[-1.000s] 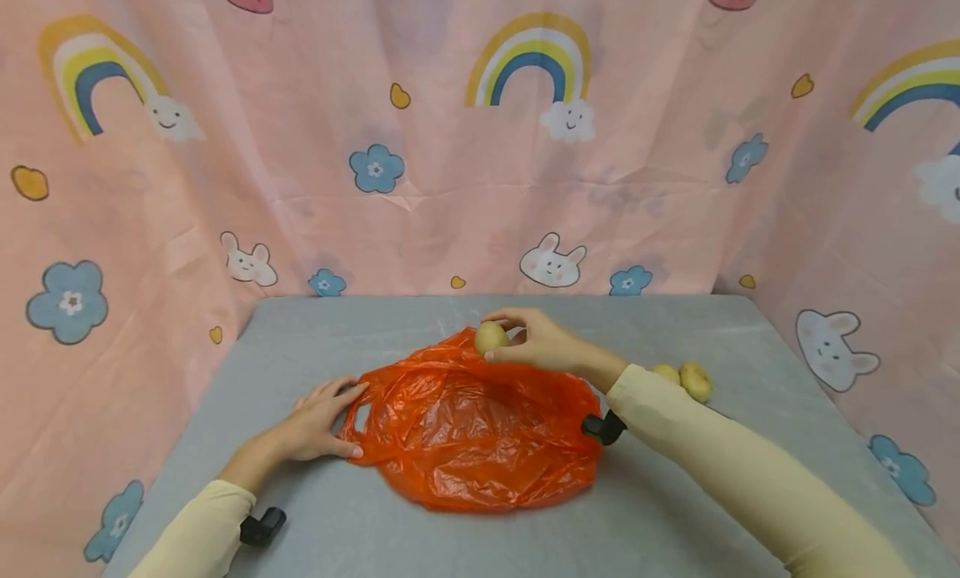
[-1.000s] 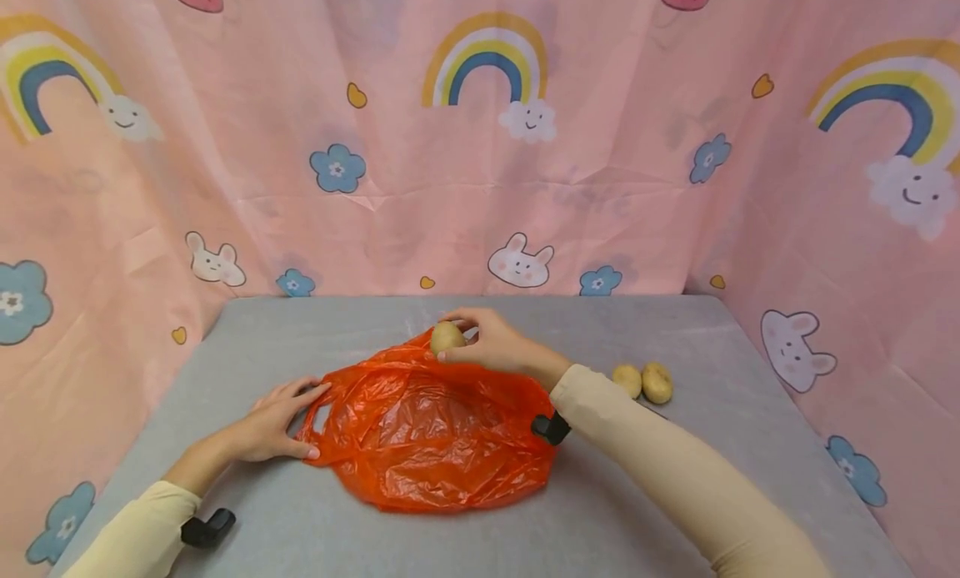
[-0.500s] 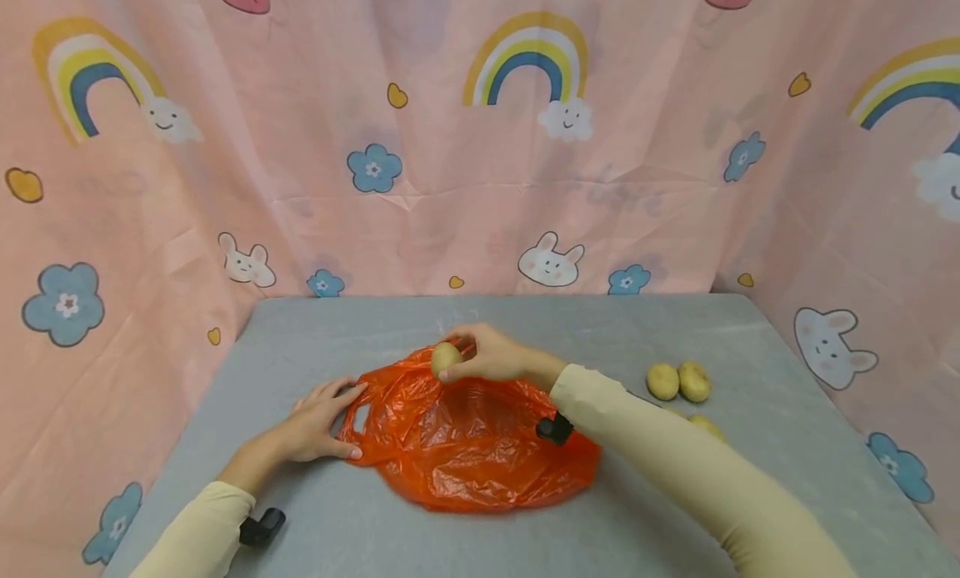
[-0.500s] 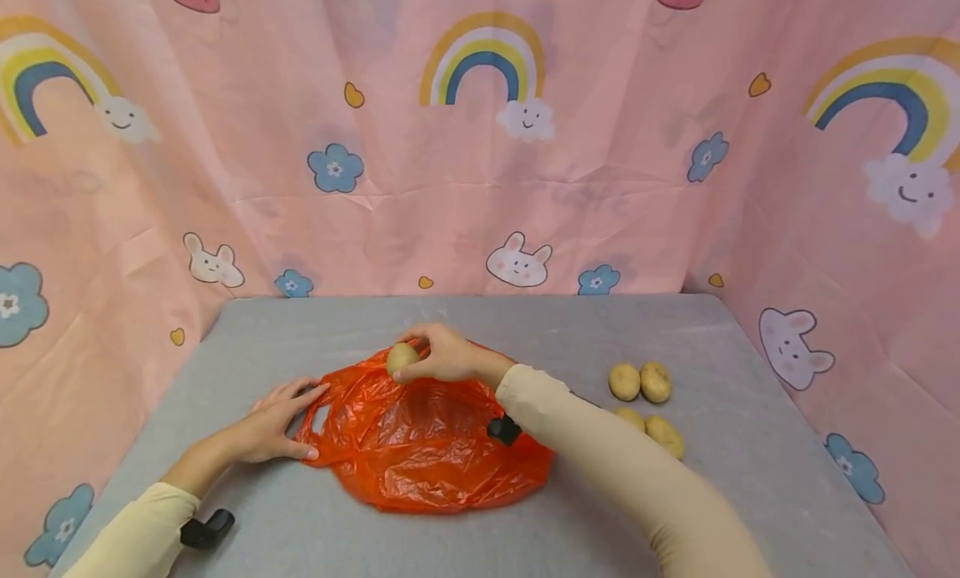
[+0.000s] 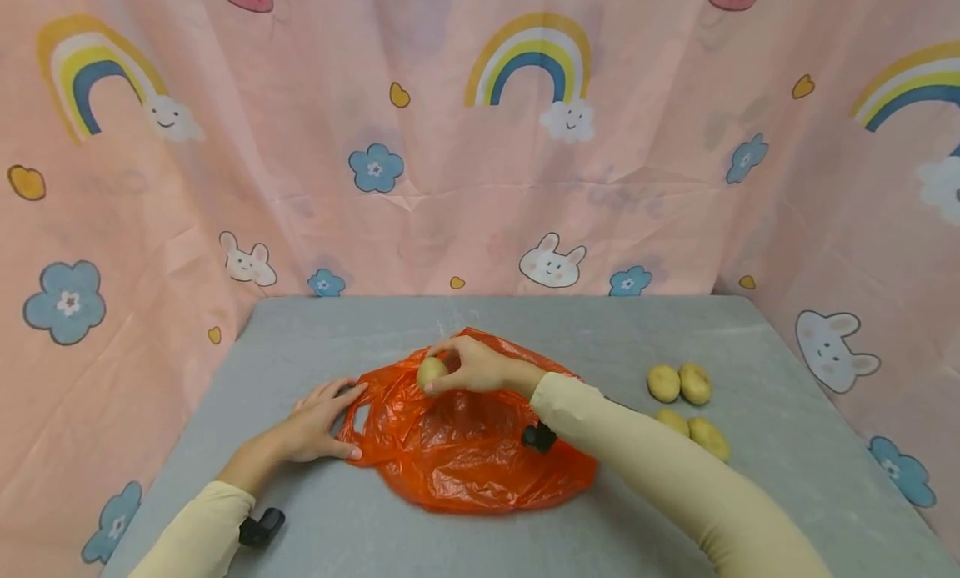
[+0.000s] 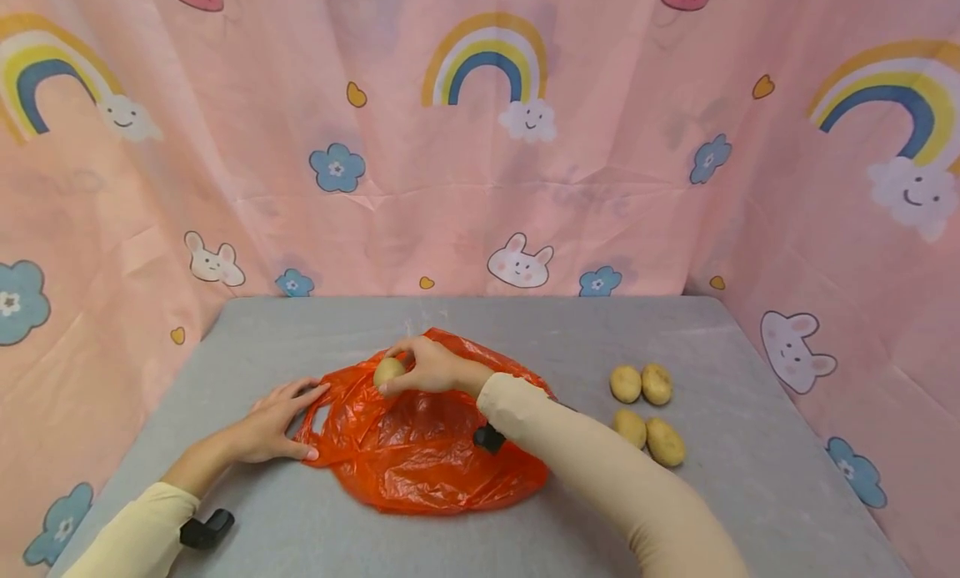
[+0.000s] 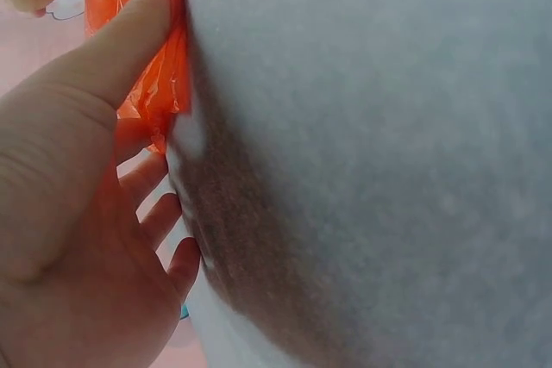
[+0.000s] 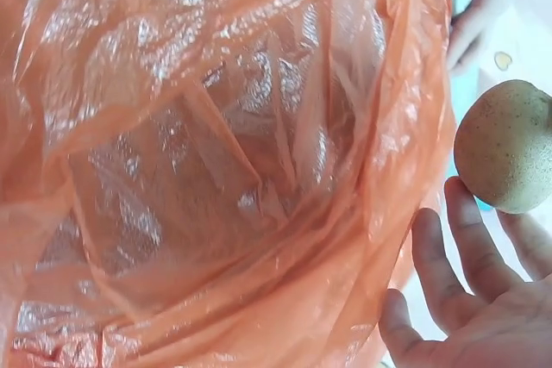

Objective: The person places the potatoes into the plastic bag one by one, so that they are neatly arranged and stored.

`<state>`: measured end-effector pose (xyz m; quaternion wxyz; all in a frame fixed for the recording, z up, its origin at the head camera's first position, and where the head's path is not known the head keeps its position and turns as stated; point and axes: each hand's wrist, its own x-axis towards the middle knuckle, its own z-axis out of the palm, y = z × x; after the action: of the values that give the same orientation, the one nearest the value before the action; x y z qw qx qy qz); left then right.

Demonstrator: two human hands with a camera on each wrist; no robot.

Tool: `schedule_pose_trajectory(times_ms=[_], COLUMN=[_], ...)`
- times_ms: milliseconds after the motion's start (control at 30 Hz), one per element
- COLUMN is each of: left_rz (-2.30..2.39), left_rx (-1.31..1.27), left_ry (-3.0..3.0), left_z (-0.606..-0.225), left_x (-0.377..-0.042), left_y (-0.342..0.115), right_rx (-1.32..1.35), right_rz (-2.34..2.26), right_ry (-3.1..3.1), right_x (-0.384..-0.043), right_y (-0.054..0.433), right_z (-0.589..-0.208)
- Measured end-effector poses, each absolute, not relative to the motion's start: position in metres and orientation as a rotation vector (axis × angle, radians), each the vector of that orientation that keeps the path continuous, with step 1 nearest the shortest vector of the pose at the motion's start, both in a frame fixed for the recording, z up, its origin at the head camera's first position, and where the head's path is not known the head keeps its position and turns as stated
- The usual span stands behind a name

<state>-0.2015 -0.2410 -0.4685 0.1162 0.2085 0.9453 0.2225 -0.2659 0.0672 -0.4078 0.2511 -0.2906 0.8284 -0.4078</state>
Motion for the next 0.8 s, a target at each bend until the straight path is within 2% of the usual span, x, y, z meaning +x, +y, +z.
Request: schedule_pose_trajectory(times_ms=[800], left_rz=[0.652], left_rx=[0.602], left_ry=[2.763], left_z=[-0.467], left_x=[-0.202], left_y=[-0.241], right_rx=[-0.680], right_rz=[-0.985], right_ry=[2.313], right_x=[-0.255], right_y=[0.039], right_z=[-0.423])
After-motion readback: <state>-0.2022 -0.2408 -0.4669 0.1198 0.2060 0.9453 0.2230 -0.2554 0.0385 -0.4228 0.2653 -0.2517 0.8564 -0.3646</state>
